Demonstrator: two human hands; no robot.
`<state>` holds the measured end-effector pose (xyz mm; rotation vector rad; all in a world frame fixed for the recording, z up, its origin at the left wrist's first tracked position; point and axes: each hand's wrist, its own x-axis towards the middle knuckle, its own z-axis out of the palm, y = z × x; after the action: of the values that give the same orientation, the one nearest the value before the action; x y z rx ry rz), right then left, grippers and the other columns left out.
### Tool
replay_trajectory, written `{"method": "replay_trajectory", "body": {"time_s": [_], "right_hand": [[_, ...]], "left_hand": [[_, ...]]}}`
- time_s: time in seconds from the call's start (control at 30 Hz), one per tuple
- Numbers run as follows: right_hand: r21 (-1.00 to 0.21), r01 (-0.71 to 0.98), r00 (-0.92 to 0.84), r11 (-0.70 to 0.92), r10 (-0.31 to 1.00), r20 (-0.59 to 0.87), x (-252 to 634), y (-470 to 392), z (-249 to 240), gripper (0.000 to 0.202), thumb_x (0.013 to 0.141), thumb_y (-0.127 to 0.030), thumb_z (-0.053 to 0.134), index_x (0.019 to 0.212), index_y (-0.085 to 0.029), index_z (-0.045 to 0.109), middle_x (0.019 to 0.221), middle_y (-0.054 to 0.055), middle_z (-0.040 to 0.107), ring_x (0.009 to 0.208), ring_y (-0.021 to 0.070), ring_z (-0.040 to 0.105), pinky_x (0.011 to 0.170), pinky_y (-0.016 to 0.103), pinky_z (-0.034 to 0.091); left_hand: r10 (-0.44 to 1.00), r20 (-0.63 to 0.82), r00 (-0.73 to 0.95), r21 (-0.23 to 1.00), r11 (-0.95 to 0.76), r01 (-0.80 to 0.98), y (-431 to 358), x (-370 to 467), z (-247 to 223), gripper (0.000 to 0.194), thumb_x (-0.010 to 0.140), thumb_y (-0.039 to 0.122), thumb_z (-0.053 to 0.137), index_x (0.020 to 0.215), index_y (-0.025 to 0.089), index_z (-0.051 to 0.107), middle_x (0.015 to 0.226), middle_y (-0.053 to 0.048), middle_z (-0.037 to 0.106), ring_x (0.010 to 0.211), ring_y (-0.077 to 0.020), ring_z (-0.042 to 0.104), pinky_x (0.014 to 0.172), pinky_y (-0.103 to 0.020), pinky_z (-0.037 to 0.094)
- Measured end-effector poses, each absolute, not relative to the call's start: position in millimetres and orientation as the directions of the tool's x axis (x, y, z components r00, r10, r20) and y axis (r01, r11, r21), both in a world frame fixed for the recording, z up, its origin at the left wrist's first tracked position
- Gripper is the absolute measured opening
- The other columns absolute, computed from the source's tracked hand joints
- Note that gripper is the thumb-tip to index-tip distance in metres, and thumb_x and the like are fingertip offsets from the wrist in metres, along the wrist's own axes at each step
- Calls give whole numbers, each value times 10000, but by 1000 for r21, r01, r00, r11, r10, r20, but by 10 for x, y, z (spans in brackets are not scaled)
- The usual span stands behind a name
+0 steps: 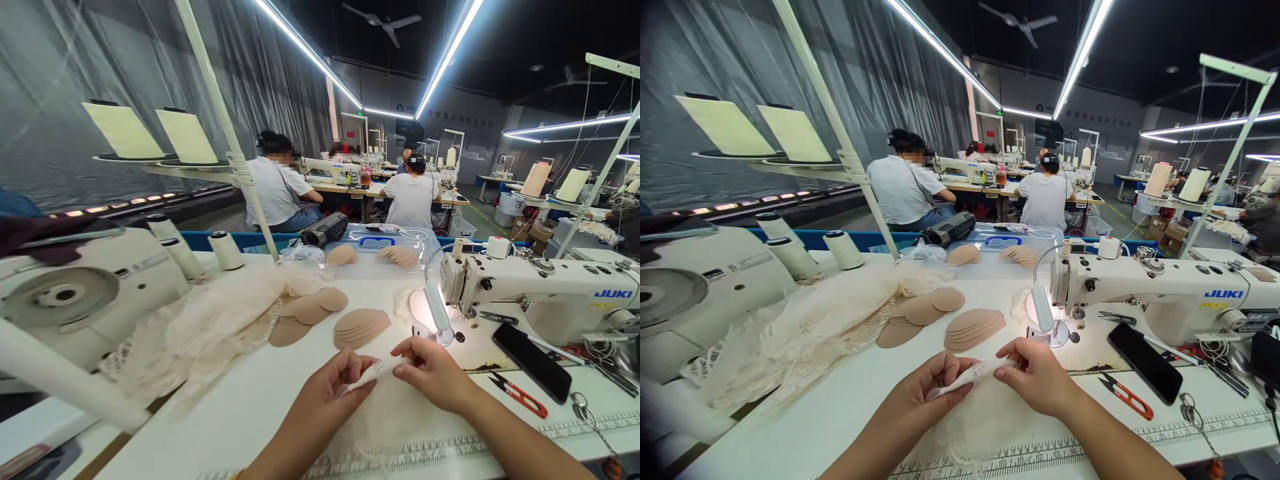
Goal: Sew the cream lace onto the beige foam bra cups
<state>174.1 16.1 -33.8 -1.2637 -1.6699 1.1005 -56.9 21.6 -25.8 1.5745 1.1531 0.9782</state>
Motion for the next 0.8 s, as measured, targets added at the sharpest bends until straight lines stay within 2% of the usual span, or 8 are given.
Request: {"method": "replay_trajectory", "body": {"time_s": [0.13, 0.23, 0.33, 0.4, 0.47, 0.5, 0.6, 0.8], "right_hand": [[-992, 87, -240, 89, 969, 65, 1726, 139, -394, 320, 865, -512, 814, 937, -224, 695, 766, -43, 551, 739, 156, 504, 712, 292, 415], [-999, -16, -197, 52, 979, 54, 1735, 119, -429, 409, 841, -575, 836, 881, -210, 657, 766, -40, 544, 730, 147, 473, 694, 281, 379], [-999, -40, -148, 34, 988, 39, 1726, 112, -448, 454, 859, -613, 815, 876, -209, 608, 767, -29, 575, 707, 143, 468, 669, 277, 361], [-998, -67, -137, 4, 991, 13, 1711, 115, -455, 461, 890, -628, 772, 881, -219, 559, 750, -23, 599, 688, 148, 493, 661, 283, 369], [-998, -55, -128, -8, 992, -1, 1698, 128, -467, 440, 895, -609, 756, 894, -226, 540, 735, -25, 597, 687, 161, 525, 666, 293, 383], [-1000, -25, -123, -5, 992, -1, 1695, 138, -479, 419, 890, -588, 756, 901, -226, 545, 728, -29, 581, 691, 166, 531, 667, 297, 384], [-996, 79, -107, 32, 994, 23, 1702, 175, -534, 329, 891, -518, 718, 906, -224, 572, 731, -37, 524, 696, 166, 495, 647, 296, 366], [-999, 26, -86, 28, 996, 26, 1710, 219, -604, 250, 890, -441, 685, 908, -230, 552, 742, -44, 509, 646, 144, 460, 589, 279, 365]], "left_hand": [[973, -66, 220, 996, 78, -50, 194, -520, -314, 615, 695, 610, 892, 765, 238, 407, 810, 36, 576, 735, -170, 543, 641, -246, 474], [959, -122, 255, 987, 145, -71, 167, -462, -385, 615, 698, 619, 894, 800, 238, 423, 746, 66, 506, 691, -141, 483, 617, -218, 410], [923, -141, 359, 990, 132, 49, 224, -462, -369, 595, 739, 684, 815, 852, 251, 424, 806, 47, 604, 745, -181, 577, 634, -243, 450], [898, -81, 433, 962, -43, 269, 385, -531, -272, 517, 841, 722, 678, 880, 250, 471, 825, 25, 645, 756, -205, 620, 633, -268, 481], [889, 49, 456, 764, -327, 556, 654, -646, -129, 408, 972, 635, 512, 916, 233, 560, 829, -13, 669, 776, -230, 655, 671, -310, 522], [889, 183, 420, 564, -445, 696, 816, -710, -57, 337, 993, 542, 480, 953, 227, 595, 893, -49, 705, 828, -256, 689, 725, -349, 553], [858, 329, 395, 374, -502, 780, 1305, -858, 89, 243, 837, 257, 590, 1062, 212, 670, 1289, -185, 706, 1298, -398, 601, 1092, -556, 444], [827, 403, 391, 323, -528, 785, 1700, -820, 235, 101, 802, 184, 569, 734, 224, 631, 857, -126, 741, 1042, -364, 691, 1141, -598, 361]]}}
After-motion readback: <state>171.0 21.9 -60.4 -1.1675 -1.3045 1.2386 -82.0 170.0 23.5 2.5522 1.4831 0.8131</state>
